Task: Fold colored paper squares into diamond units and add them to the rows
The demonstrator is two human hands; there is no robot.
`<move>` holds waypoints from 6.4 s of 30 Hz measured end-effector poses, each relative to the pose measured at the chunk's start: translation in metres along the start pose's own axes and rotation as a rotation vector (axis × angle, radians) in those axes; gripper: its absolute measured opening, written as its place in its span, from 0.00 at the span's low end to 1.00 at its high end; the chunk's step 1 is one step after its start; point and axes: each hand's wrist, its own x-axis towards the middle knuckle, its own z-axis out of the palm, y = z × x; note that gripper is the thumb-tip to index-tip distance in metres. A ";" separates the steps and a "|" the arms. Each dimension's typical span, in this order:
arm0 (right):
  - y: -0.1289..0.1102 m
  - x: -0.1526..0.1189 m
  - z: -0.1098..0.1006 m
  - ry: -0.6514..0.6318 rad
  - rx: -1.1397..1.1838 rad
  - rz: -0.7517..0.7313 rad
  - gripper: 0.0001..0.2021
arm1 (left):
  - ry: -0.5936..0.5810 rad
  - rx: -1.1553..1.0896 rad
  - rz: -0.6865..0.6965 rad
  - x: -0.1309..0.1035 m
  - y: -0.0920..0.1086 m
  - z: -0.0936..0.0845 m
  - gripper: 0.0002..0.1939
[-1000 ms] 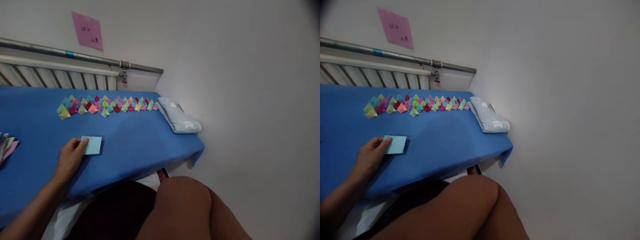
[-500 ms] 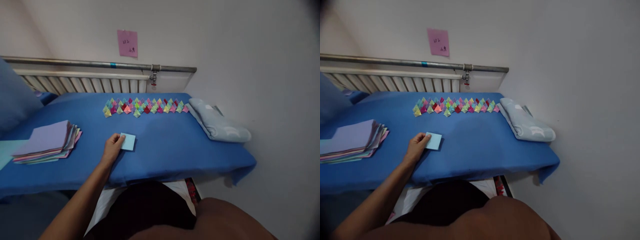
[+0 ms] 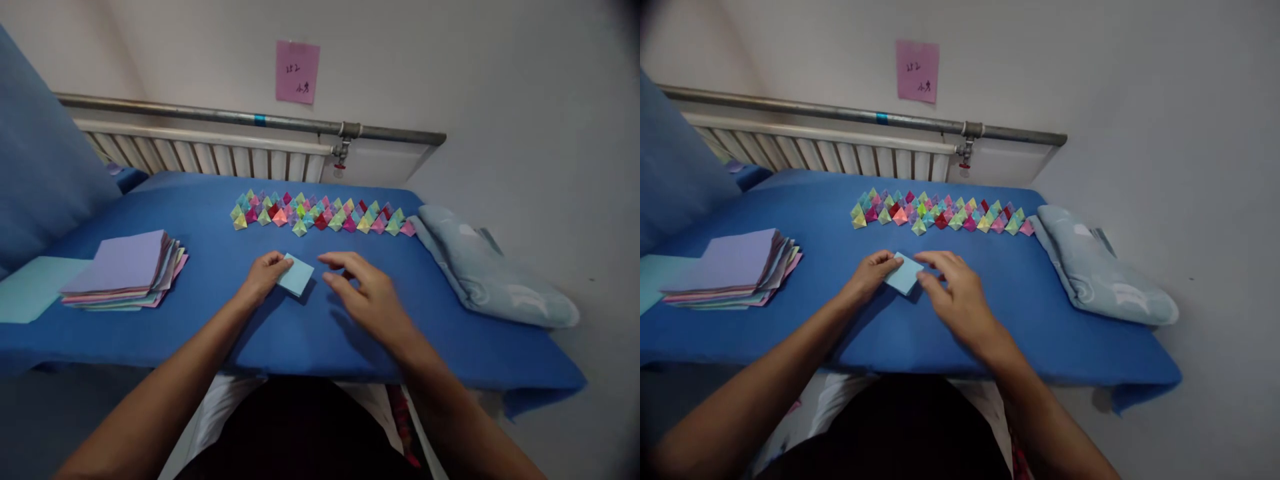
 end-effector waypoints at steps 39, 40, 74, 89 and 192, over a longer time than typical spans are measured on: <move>0.098 0.088 0.028 -0.433 -0.338 0.264 0.10 | -0.424 0.942 0.540 0.050 -0.021 -0.006 0.12; 0.099 0.087 0.027 -0.437 -0.369 0.270 0.11 | -0.437 0.932 0.537 0.051 -0.021 -0.008 0.12; 0.099 0.085 0.018 -0.586 -0.281 -0.050 0.12 | -0.605 0.995 0.628 0.059 -0.001 -0.031 0.08; 0.105 0.086 0.027 -0.404 -0.208 0.116 0.05 | -0.547 1.028 0.598 0.055 0.000 -0.025 0.11; 0.082 0.053 0.012 -0.525 -0.753 0.034 0.21 | -0.544 1.423 0.628 0.037 0.004 -0.044 0.21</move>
